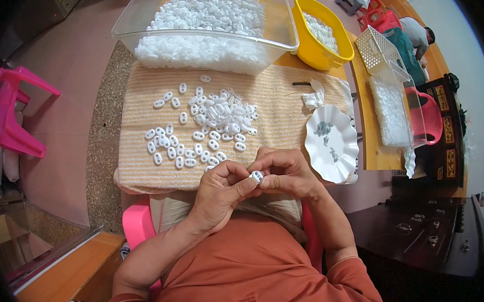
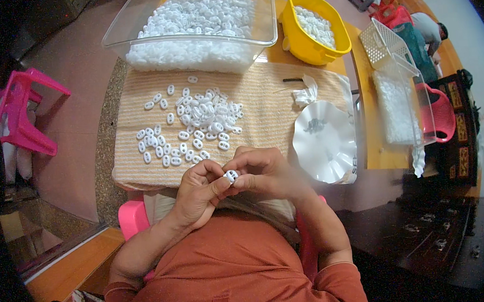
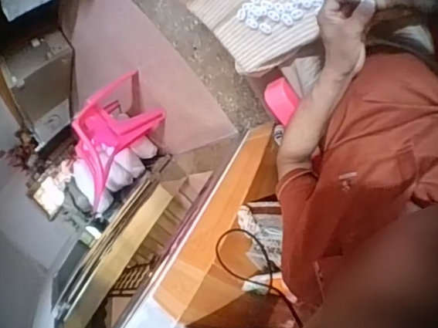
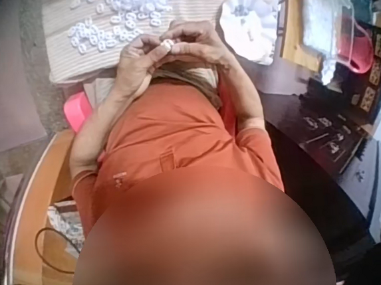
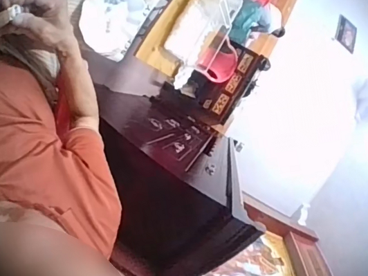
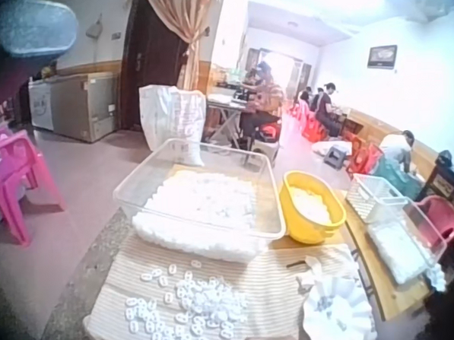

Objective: The recorder is manually assembling white plastic fastener components by snapping them together at a workbench.

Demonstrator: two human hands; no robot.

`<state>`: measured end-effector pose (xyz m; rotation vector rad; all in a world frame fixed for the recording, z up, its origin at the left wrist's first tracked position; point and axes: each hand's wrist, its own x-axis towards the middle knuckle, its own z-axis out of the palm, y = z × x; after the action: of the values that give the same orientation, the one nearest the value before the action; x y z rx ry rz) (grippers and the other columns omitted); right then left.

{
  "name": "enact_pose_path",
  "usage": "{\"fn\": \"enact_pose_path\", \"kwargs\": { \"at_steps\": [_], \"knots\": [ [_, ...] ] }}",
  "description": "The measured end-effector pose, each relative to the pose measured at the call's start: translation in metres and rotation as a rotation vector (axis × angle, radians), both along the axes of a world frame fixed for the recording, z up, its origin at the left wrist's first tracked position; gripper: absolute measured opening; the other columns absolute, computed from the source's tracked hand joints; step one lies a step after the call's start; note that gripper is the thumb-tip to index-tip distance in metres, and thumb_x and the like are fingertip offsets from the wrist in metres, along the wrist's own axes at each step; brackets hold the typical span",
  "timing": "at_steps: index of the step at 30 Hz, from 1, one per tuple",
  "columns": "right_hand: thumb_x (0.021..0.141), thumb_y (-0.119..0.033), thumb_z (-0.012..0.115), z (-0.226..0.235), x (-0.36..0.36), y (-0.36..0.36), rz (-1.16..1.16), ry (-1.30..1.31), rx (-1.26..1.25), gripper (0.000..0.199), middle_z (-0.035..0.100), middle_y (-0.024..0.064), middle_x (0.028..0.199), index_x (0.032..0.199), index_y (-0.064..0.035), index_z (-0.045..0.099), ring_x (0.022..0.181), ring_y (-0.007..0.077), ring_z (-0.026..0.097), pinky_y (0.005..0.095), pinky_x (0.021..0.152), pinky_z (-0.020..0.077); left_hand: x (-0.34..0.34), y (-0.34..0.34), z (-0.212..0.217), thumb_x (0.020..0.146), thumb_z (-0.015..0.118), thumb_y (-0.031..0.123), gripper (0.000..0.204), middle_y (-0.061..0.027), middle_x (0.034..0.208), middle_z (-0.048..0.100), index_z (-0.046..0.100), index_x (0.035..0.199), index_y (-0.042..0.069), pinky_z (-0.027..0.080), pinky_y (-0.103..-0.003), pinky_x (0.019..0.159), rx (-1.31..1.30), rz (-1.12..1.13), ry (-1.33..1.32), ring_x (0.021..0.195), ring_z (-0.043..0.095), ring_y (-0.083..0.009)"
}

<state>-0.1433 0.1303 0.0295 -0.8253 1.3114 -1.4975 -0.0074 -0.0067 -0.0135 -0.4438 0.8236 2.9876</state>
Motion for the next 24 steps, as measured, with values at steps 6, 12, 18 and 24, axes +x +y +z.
{"fn": "enact_pose_path", "kwargs": {
  "at_steps": [6,12,18,24],
  "knots": [
    [0.085,-0.002,0.064,-0.0016,0.0036,-0.0019,0.016,0.051,-0.012,0.021,0.060,0.0084,0.088,0.105,0.0059,0.063,0.080,0.0148,0.063,0.0253,0.070,0.0512,0.0018,0.0006,0.0004,0.086,0.065,0.003,0.010,-0.0098,0.089,0.064,0.055,0.089,0.005,0.054,-0.027,0.073,-0.023,0.012,0.029,0.079,0.063,-0.0167],
    [0.086,-0.003,0.065,-0.0036,0.0030,-0.0019,0.012,0.159,-0.044,0.021,0.059,0.0081,0.088,0.105,0.0057,0.062,0.077,0.0139,0.063,0.0246,0.069,0.0508,0.0002,0.0011,0.0000,0.085,0.066,0.004,0.011,-0.0090,0.089,0.064,0.056,0.088,0.006,0.054,-0.027,0.073,-0.015,0.026,0.047,0.079,0.063,-0.0164],
    [0.083,-0.005,0.069,-0.0011,0.0022,-0.0013,-0.024,0.075,0.008,0.024,0.058,0.0091,0.091,0.104,0.0051,0.063,0.076,0.0141,0.061,0.0229,0.065,0.0495,-0.0024,0.0002,0.0013,0.087,0.065,0.004,0.007,-0.0056,0.091,0.065,0.059,0.091,0.004,0.056,-0.027,0.077,0.040,0.021,0.024,0.082,0.064,-0.0136],
    [0.083,-0.004,0.068,0.0020,-0.0007,0.0008,-0.032,0.159,0.007,0.023,0.057,0.0087,0.096,0.104,0.0038,0.063,0.086,0.0136,0.058,0.0234,0.073,0.0468,-0.0034,-0.0017,-0.0008,0.089,0.062,0.006,0.007,-0.0061,0.096,0.065,0.060,0.095,0.005,0.056,-0.029,0.080,0.097,-0.015,0.020,0.088,0.064,-0.0148]
  ]
}}
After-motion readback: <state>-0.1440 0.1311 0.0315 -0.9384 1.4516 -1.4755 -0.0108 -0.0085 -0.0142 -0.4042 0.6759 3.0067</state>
